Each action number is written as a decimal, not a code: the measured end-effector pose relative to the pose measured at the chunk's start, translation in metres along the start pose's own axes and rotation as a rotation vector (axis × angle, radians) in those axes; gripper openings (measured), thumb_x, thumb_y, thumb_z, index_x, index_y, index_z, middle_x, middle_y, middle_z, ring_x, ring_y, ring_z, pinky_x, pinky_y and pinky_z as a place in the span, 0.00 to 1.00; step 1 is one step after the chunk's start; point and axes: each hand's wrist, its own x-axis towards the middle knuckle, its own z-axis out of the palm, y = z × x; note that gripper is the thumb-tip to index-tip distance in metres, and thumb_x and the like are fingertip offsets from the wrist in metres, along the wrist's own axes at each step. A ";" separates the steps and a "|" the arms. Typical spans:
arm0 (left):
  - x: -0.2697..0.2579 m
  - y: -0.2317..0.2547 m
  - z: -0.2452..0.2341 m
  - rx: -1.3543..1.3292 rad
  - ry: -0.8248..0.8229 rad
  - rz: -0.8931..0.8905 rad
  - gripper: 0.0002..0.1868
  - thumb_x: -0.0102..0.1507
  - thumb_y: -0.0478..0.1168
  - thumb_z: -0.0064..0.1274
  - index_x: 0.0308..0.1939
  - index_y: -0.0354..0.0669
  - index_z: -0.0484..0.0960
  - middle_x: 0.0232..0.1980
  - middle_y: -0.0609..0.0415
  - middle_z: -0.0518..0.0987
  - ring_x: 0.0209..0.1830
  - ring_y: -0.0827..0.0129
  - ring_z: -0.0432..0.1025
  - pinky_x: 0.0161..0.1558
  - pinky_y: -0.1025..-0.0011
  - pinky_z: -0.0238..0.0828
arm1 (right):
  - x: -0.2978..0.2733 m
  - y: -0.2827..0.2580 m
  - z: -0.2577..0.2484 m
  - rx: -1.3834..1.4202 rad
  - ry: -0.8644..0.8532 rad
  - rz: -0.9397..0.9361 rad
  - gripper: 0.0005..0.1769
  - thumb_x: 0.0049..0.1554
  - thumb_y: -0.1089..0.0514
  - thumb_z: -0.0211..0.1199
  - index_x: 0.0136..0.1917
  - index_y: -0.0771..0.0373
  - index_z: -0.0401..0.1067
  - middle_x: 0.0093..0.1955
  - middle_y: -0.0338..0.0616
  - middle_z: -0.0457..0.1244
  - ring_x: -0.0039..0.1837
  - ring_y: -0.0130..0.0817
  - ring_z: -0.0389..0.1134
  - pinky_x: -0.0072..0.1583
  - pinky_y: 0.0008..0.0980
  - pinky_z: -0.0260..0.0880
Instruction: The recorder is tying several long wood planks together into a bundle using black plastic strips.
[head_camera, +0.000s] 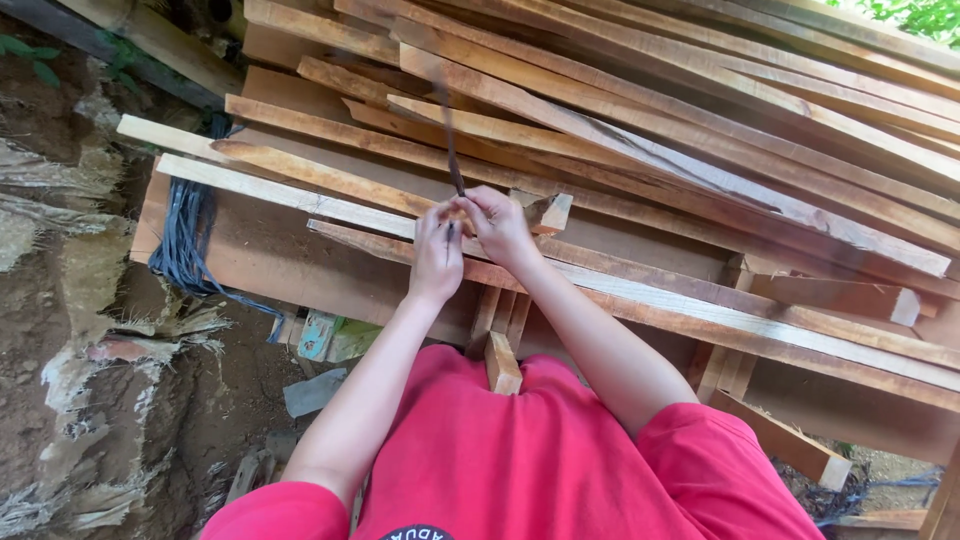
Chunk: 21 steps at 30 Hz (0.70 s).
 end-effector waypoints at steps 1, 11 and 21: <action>0.000 -0.010 0.007 0.000 -0.004 -0.003 0.14 0.73 0.36 0.37 0.35 0.39 0.75 0.51 0.42 0.76 0.53 0.38 0.69 0.57 0.51 0.65 | 0.004 -0.007 -0.003 0.001 0.001 0.005 0.08 0.65 0.61 0.61 0.49 0.56 0.81 0.43 0.44 0.71 0.51 0.43 0.74 0.56 0.43 0.72; -0.004 -0.034 0.017 -0.191 0.019 -0.079 0.23 0.77 0.44 0.31 0.29 0.48 0.73 0.31 0.55 0.74 0.41 0.53 0.73 0.55 0.62 0.67 | -0.020 0.057 0.012 0.211 -0.127 0.054 0.20 0.64 0.69 0.47 0.64 0.66 0.75 0.67 0.58 0.66 0.72 0.56 0.62 0.72 0.55 0.59; -0.016 -0.012 0.013 -0.004 0.122 0.036 0.21 0.77 0.44 0.35 0.31 0.46 0.76 0.69 0.48 0.68 0.73 0.44 0.58 0.74 0.50 0.49 | -0.024 0.093 0.013 -0.072 -0.058 0.042 0.06 0.63 0.61 0.63 0.48 0.58 0.81 0.42 0.46 0.70 0.49 0.48 0.72 0.54 0.43 0.72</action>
